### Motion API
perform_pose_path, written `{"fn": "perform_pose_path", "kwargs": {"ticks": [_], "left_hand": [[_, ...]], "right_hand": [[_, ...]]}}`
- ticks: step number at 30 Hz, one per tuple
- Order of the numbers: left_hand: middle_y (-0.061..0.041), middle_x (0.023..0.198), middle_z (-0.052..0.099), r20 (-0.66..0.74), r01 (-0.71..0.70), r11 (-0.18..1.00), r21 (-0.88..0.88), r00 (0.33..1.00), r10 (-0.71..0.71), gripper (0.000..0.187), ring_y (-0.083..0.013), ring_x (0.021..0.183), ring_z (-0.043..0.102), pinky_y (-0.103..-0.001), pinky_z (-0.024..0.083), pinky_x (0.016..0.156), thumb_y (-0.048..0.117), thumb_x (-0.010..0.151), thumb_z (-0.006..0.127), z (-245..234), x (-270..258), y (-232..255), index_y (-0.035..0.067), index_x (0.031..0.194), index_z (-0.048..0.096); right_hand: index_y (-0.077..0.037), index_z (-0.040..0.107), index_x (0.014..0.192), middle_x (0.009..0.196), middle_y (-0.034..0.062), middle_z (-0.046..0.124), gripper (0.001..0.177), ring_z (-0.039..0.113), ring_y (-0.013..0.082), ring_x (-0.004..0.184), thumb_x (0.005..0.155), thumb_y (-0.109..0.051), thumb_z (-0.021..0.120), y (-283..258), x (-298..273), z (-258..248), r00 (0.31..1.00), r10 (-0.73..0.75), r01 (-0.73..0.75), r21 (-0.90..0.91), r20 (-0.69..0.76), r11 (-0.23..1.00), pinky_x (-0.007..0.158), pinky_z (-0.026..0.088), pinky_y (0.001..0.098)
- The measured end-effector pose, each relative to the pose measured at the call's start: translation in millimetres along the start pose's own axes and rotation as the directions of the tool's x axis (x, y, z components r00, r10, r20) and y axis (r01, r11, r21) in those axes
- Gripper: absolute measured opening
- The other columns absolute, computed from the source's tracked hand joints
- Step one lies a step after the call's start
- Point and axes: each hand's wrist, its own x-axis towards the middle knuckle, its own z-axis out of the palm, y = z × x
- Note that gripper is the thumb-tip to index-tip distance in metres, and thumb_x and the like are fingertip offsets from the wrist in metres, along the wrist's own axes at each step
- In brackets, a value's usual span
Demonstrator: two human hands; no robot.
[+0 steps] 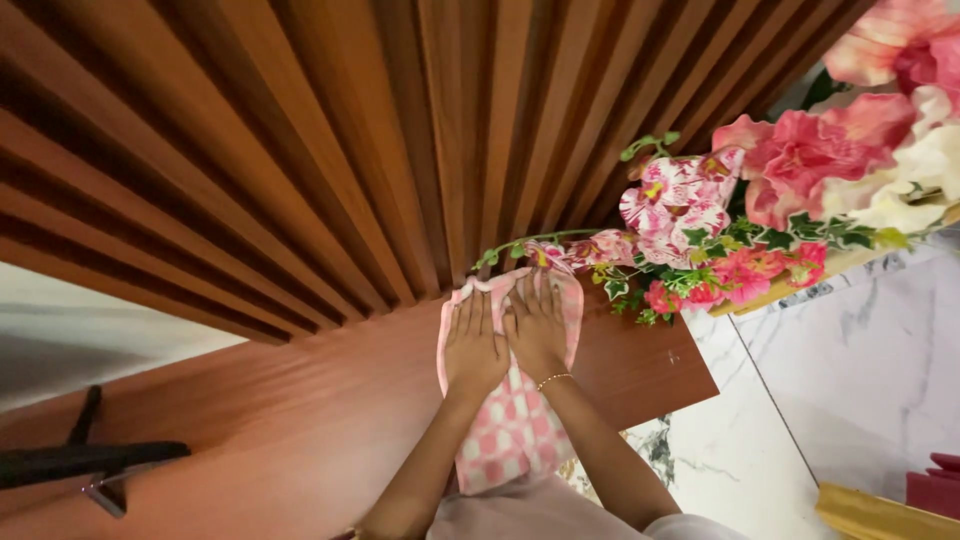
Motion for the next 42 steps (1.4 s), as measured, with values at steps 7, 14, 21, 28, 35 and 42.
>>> {"fn": "perform_pose_path", "kwargs": {"ticks": [7,14,21,28,35,42], "left_hand": [[-0.022,0.16,0.038,-0.007,-0.027,0.992,0.121,1.0,0.028,0.068,-0.0321,0.152,0.03,-0.045,0.016,0.126,0.026,0.091,0.044,19,0,-5,-0.007,0.151,0.039],[-0.019,0.166,0.032,-0.079,-0.04,0.999,0.029,0.996,0.042,0.07,-0.0293,0.156,0.027,-0.043,0.014,0.129,0.031,0.096,0.044,-1,-51,-17,-0.002,0.157,0.035],[-0.02,0.166,0.03,-0.083,-0.012,0.999,0.052,0.996,0.016,0.073,-0.0298,0.156,0.025,-0.045,0.013,0.128,0.03,0.093,0.047,-42,-133,-31,-0.002,0.157,0.036],[-0.02,0.167,0.03,-0.109,0.094,0.993,0.068,0.99,-0.087,0.071,-0.0294,0.157,0.026,-0.045,0.014,0.128,0.029,0.092,0.047,-55,-128,-52,-0.002,0.155,0.039],[-0.018,0.166,0.032,-0.164,0.119,0.983,0.142,0.982,-0.095,0.072,-0.0302,0.156,0.026,-0.045,0.014,0.128,0.033,0.093,0.044,-45,-85,-87,-0.001,0.156,0.038],[-0.015,0.165,0.036,-0.16,0.124,0.981,0.151,0.982,-0.1,0.069,-0.0309,0.154,0.029,-0.045,0.015,0.128,0.036,0.095,0.044,-38,-73,-101,0.002,0.155,0.04]], "right_hand": [[-0.01,0.063,0.138,0.163,0.0126,0.037,0.049,0.02,0.0339,0.158,0.098,-0.033,0.047,3,-3,5,0.998,0.008,-0.006,-0.037,0.064,0.999,0.128,0.016,0.0515],[-0.005,0.049,0.151,0.169,0.0166,0.025,0.058,0.016,0.04,0.155,0.099,-0.031,0.045,-21,-38,6,0.996,-0.072,0.072,-0.017,-0.056,0.997,0.124,0.015,0.0546],[-0.003,0.04,0.153,0.171,0.0144,0.019,0.064,0.015,0.0354,0.157,0.095,-0.028,0.045,-81,-98,-2,0.992,-0.123,0.124,-0.026,0.039,0.992,0.125,0.013,0.0541],[0.0,0.042,0.153,0.169,0.0199,0.022,0.063,0.015,0.0419,0.156,0.098,-0.03,0.045,-107,-76,12,0.981,-0.191,0.192,0.01,-0.026,0.981,0.124,0.012,0.0571],[-0.004,0.049,0.149,0.161,0.0207,0.035,0.057,0.021,0.0428,0.152,0.097,-0.029,0.046,-123,-30,17,0.989,-0.144,0.145,0.041,-0.044,0.989,0.124,0.012,0.0573],[-0.002,0.059,0.141,0.14,0.0248,0.05,0.053,0.034,0.0432,0.142,0.096,-0.029,0.049,-120,-21,33,0.981,-0.137,0.136,-0.021,-0.133,0.991,0.123,0.018,0.0574]]}}
